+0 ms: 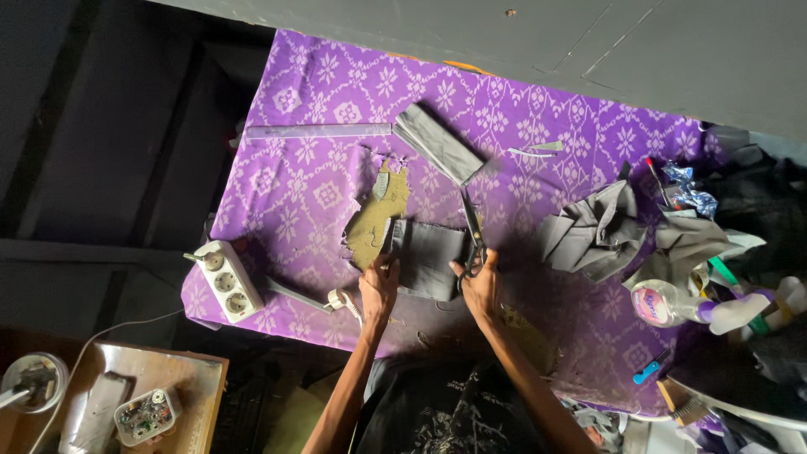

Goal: The person uses shears to cut pieces of gray fabric on a purple patterned table. They repeatedly position, trim, and separate fabric pieces, handling them one at a time and placing cut pieces aside.

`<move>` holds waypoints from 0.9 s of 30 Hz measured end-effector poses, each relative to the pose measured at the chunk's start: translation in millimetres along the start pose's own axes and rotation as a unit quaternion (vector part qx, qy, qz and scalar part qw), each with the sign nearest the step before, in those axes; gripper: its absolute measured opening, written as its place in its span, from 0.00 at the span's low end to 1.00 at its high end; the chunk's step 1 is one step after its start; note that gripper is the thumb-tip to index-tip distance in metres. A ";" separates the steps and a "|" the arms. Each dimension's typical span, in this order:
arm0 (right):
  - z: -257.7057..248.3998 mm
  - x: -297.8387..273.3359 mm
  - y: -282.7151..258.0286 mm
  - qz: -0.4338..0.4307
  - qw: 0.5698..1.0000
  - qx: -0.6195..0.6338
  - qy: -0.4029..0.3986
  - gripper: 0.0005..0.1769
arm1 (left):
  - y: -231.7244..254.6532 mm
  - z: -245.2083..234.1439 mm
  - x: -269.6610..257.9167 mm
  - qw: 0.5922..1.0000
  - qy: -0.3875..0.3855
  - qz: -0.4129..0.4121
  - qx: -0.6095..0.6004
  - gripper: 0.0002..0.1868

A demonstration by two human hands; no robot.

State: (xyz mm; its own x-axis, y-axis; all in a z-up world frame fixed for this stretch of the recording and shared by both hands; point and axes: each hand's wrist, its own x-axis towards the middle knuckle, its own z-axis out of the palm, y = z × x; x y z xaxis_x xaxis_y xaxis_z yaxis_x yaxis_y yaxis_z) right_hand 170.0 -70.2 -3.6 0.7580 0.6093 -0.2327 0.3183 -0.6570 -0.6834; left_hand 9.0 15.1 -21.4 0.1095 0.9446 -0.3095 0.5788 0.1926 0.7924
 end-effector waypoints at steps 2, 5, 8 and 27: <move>7.9 7.4 4.2 -0.014 1.000 0.018 -0.011 0.30 | 4.1 1.7 2.8 1.000 0.022 0.001 0.006 0.14; 14.5 17.5 11.5 -0.034 0.998 0.042 -0.015 0.27 | 1.3 -2.1 12.4 0.999 0.014 -0.014 0.026 0.12; 19.9 22.8 14.6 -0.026 0.995 0.100 -0.012 0.25 | 3.8 -8.8 13.6 0.999 -0.017 -0.028 0.028 0.14; 11.1 38.1 10.7 0.013 0.978 0.182 -0.098 0.26 | -40.3 -4.9 51.1 0.997 -0.026 -0.022 0.062 0.12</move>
State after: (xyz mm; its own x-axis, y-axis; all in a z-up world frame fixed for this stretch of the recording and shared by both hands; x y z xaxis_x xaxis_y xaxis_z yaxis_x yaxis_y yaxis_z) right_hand 196.0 -49.1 -27.5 0.6280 0.6917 -0.3565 0.0500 -0.4931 -0.8685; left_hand -12.7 57.0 -66.6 0.1209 0.9203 -0.3720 0.6795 0.1964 0.7069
